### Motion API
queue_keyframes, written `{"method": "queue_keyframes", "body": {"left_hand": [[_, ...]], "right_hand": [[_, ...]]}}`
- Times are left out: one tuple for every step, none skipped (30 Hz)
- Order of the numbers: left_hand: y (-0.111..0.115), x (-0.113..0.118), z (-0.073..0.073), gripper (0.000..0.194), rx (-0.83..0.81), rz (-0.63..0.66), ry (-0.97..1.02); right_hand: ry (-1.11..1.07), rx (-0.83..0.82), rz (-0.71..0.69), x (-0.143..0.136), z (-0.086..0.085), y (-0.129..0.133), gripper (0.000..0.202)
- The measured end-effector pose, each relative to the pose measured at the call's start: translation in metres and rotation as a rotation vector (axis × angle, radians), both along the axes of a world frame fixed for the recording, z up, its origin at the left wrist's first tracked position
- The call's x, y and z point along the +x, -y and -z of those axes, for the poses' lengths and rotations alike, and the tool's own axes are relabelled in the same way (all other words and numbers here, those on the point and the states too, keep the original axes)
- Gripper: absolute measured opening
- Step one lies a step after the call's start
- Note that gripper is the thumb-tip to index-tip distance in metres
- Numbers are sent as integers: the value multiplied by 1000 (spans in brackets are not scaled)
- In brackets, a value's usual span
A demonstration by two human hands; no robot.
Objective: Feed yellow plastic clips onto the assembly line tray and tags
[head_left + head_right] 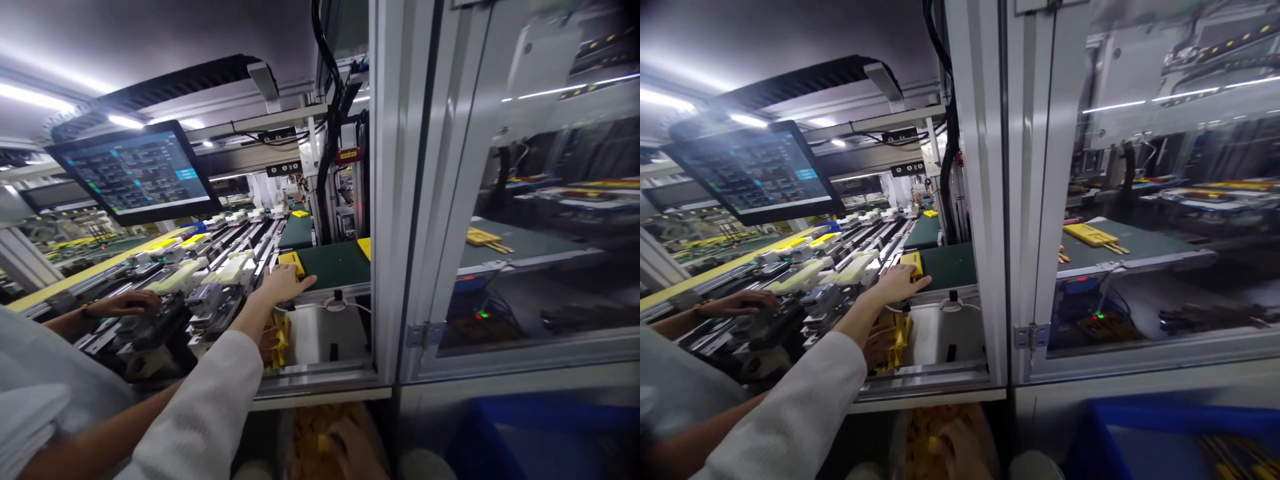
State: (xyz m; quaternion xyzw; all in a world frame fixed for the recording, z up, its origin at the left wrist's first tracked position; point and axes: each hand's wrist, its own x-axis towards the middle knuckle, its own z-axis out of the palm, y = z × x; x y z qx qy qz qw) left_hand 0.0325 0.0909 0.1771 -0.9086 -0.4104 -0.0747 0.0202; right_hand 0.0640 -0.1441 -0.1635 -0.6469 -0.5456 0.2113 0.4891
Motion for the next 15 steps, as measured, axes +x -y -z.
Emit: {"method": "queue_keyframes", "body": {"left_hand": [[9,-2,6,73,34,85,28],[20,-5,14,68,75,177,69],[32,-8,22,60,120,262,127],[44,-12,30,52,163,334,202],[56,-15,38,44,202,390,294],[69,-18,45,38,234,435,399],[81,-21,52,34,251,471,518],[95,-24,59,30,248,498,648],[108,-27,65,25,211,504,791],[123,-30,71,21,126,481,942],[137,-33,78,17,-17,428,1092],[151,-36,85,16,-214,353,1226],[164,-39,92,18,-442,265,1330],[175,-42,99,21,-670,183,1388],[184,-46,107,25,-859,115,1398]], "right_hand": [[-80,-9,21,2,-7,0,23],[-168,-12,42,4,-14,1,26],[-254,-5,62,5,-21,2,29],[-331,17,91,6,-28,3,31],[-401,44,123,6,-35,5,33],[-471,65,147,6,-43,8,35],[-542,85,176,7,-51,11,37],[-611,104,212,8,-58,15,38],[-674,126,257,11,-66,20,39],[-725,144,299,15,-74,25,39],[-759,161,338,21,-81,30,38],[-770,177,381,27,-88,35,38],[-766,178,397,34,-94,40,39],[-762,191,446,41,-100,44,40],[-754,210,502,48,-106,49,41]]}}
